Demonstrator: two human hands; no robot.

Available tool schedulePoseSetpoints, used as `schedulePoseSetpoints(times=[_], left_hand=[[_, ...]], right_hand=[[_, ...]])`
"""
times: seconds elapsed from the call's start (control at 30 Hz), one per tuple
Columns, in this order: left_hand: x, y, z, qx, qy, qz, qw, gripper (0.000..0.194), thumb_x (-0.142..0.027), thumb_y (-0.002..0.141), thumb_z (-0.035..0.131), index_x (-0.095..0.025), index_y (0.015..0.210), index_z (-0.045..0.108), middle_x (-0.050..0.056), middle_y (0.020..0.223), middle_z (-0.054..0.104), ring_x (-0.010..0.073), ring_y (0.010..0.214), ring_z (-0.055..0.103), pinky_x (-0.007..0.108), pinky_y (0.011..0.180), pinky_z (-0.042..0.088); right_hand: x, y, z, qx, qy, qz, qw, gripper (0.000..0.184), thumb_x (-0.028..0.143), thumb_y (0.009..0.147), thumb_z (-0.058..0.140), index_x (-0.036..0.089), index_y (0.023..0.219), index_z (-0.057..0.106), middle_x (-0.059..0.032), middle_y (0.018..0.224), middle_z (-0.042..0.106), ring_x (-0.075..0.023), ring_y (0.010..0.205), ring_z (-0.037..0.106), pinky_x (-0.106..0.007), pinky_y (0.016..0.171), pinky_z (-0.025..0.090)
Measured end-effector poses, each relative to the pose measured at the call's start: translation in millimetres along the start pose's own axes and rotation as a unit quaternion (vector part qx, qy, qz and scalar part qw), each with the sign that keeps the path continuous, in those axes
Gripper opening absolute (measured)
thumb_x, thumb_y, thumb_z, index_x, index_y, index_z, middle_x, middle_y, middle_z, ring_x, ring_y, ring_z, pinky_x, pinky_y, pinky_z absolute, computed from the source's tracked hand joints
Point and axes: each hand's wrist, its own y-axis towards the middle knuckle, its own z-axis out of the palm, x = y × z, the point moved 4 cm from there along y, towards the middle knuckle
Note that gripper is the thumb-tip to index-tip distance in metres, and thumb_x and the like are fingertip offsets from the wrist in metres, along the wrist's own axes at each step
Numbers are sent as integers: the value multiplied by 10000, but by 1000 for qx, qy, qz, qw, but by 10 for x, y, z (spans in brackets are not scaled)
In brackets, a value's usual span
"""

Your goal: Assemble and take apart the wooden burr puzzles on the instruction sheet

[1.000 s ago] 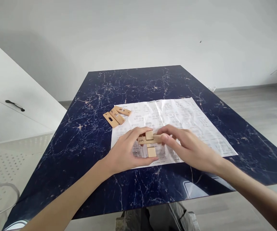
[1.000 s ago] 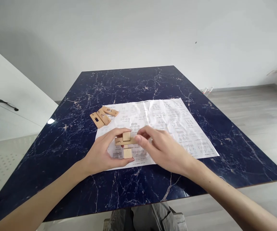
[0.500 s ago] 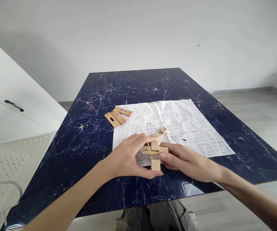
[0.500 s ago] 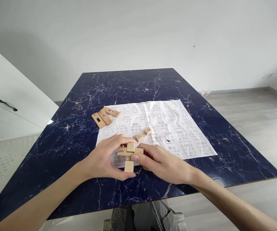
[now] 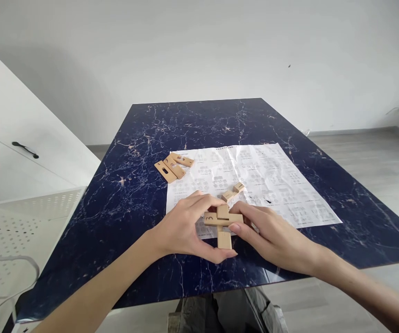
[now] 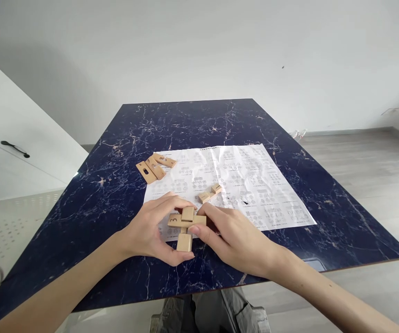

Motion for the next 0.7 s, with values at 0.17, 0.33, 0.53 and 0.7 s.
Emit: schedulePoseSetpoints(times=[0.17,0.33,0.53,0.7], left_hand=[[9,17,36,18,-47,-26,998,580,-566,673,846,-229,1057,571,-6,862,641,164,711,583,300,654,462],[11,21,68,-6,-32,19,999,601,-562,662,858,-238,1062,547,-20,840,616,161,708,586,294,652,454],[12,10,59,-13,32,64,997,562,-503,742,852,-226,1124,546,-2,884,640,185,772,620,328,726,487],[-35,27,65,-6,96,109,989,526,-483,830,805,-205,1195,548,32,929,692,212,815,653,365,765,487]], right_hand=[[17,0,17,-42,-73,-91,992,351,437,1125,363,218,899,518,7,698,529,-148,548,413,-306,573,287],[-18,-10,73,-41,-9,-45,998,429,506,1127,332,231,835,484,23,649,496,-141,525,396,-303,563,292],[-35,-35,121,-15,143,51,988,557,655,1095,354,233,736,403,42,644,383,-123,557,317,-293,549,272],[-65,-15,137,106,359,155,914,634,730,1030,462,247,649,309,96,564,226,-80,479,172,-250,446,231]])
